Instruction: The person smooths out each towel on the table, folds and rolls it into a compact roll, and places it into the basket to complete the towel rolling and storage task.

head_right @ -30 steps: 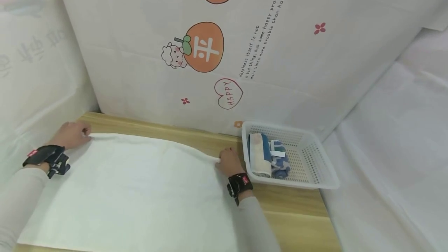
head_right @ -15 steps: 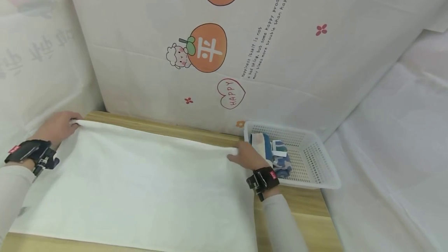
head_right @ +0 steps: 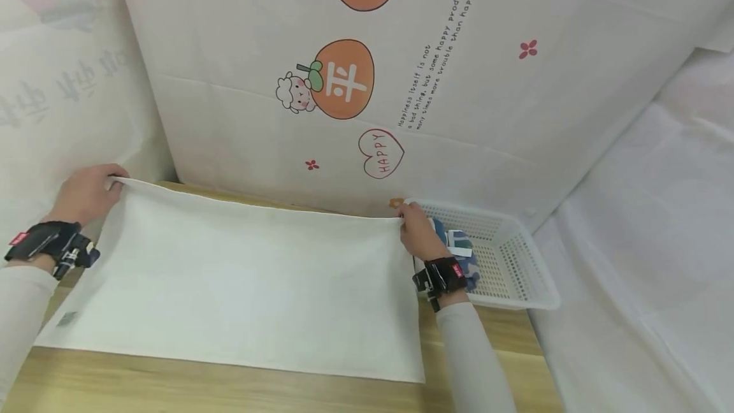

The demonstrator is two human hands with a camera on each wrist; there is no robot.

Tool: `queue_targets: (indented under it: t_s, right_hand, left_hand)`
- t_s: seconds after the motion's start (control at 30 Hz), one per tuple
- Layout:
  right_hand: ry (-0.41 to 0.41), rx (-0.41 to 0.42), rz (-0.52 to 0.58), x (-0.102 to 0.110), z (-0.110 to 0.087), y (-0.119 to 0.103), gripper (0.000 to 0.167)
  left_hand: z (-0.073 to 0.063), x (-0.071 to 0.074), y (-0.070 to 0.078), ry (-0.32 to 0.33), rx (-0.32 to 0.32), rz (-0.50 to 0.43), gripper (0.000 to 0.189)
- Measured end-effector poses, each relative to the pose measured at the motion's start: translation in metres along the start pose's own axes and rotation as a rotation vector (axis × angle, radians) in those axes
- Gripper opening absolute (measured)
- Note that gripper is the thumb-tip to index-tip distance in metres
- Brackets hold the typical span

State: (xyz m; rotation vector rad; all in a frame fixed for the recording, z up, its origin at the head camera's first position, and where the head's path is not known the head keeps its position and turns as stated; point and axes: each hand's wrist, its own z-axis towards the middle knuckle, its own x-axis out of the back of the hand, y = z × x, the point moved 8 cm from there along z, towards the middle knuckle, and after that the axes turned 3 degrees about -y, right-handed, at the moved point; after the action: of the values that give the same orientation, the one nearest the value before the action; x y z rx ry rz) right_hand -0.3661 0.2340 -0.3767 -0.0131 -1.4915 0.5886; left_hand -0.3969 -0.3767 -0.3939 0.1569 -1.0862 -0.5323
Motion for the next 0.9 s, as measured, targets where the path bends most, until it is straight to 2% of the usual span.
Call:
queue_targets:
  t_s: [0.13,0.27,0.47,0.53,0.7,0.77,0.9]
  right_hand:
    - [0.049,0.005,0.026,0.008,-0.015,-0.009,0.016]
    - [0.082,0.052,0.041,0.005,-0.041,-0.019,0.015]
    - [0.053,0.067,0.031,-0.026,-0.086,-0.019,0.025]
    - [0.057,0.054,0.011,-0.035,-0.1,-0.016,0.029]
    - [0.129,0.012,-0.042,-0.044,-0.134,-0.012,0.039]
    - [0.147,0.023,-0.048,-0.049,-0.149,-0.014,0.042]
    - [0.091,0.026,-0.026,-0.077,-0.171,-0.009,0.046]
  left_hand:
    - [-0.019,0.009,0.005,0.002,0.014,-0.048,0.015]
    - [-0.053,0.009,0.002,-0.007,0.037,-0.084,0.016]
    - [-0.109,-0.003,-0.016,-0.016,0.028,-0.063,0.011]
    - [-0.125,-0.005,-0.021,-0.022,0.027,-0.086,0.009]
    - [-0.158,-0.007,-0.026,0.021,0.048,-0.142,0.015]
    - [-0.171,-0.011,-0.026,0.03,0.047,-0.155,0.02]
    - [-0.189,-0.022,-0.021,-0.003,0.016,-0.138,0.025]
